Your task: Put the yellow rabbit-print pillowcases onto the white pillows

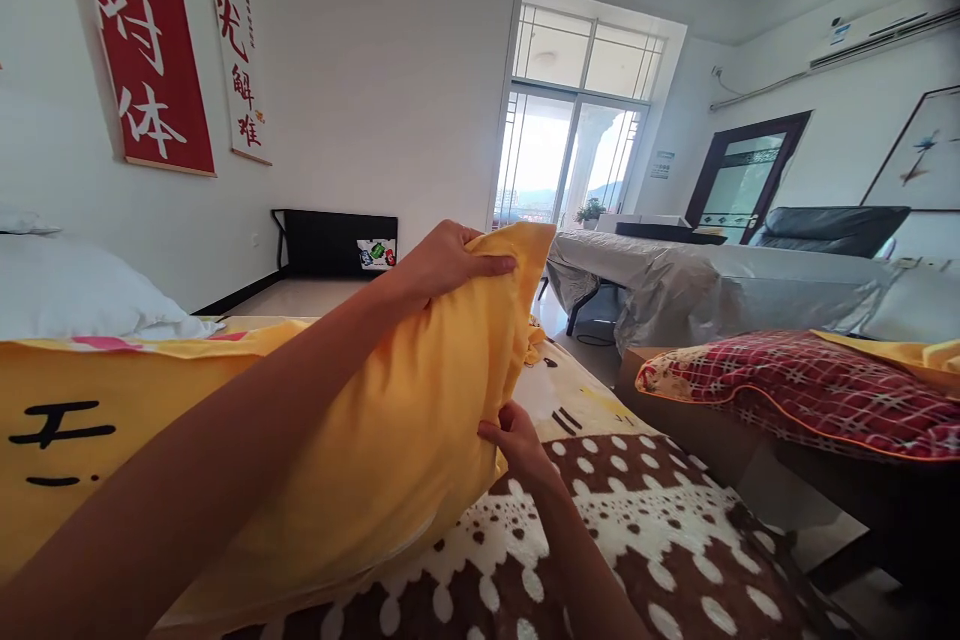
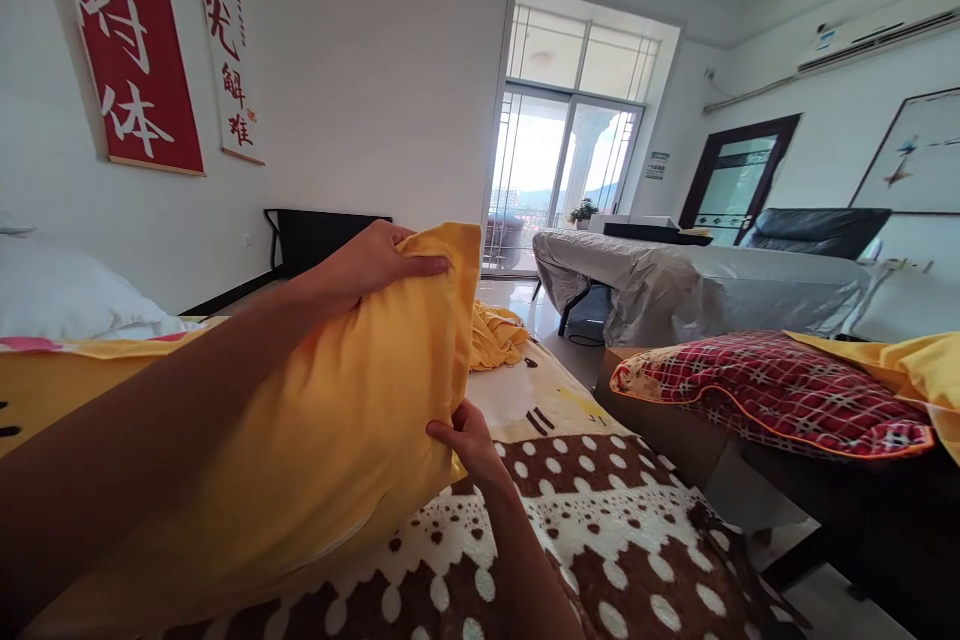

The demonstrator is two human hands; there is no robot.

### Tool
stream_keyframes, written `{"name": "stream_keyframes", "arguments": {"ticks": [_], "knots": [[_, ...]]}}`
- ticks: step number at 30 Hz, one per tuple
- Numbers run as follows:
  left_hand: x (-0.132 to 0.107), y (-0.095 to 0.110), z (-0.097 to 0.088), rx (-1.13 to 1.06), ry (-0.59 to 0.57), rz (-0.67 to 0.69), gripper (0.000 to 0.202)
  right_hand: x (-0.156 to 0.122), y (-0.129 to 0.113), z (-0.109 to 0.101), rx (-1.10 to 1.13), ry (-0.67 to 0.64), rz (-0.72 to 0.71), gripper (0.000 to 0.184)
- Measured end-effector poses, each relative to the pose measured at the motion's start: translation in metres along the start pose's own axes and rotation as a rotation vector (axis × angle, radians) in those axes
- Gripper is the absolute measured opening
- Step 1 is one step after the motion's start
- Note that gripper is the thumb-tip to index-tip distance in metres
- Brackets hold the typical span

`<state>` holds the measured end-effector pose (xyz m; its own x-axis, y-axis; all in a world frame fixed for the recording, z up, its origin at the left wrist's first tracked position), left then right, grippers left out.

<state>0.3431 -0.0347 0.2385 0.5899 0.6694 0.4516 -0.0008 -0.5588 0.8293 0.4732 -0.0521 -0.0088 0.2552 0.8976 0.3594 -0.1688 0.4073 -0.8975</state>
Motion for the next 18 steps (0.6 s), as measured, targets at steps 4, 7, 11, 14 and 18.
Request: {"name": "stream_keyframes", "arguments": {"ticks": [4, 7, 11, 14, 18], "knots": [[-0.001, 0.007, 0.016, -0.062, -0.026, 0.028, 0.029, 0.0, -0.018, 0.01, -0.087, 0.089, -0.135, 0.038], [-0.003, 0.012, 0.023, 0.007, -0.037, 0.056, 0.031, -0.005, -0.022, 0.025, -0.264, 0.22, -0.238, 0.032], [-0.01, 0.017, 0.004, 0.282, -0.019, 0.2, 0.043, -0.014, -0.024, 0.03, -0.439, 0.427, -0.428, 0.029], [-0.023, 0.004, -0.035, 0.602, -0.019, 0.259, 0.071, -0.011, -0.019, 0.023, -0.484, 0.459, -0.438, 0.033], [-0.057, -0.051, -0.109, 0.889, -0.068, -0.044, 0.072, 0.002, -0.01, 0.007, -0.475, 0.467, -0.373, 0.041]]}}
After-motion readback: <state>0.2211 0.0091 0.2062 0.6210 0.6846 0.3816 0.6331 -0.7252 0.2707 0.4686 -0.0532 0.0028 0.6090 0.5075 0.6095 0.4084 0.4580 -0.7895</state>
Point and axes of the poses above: each hand's wrist, its own x-axis towards the middle knuckle, its own z-axis out of the palm, y = z × x, the point moved 6 cm from there along x, towards the middle knuckle, and after that the axes turned 6 degrees about y, right-handed, at the moved point
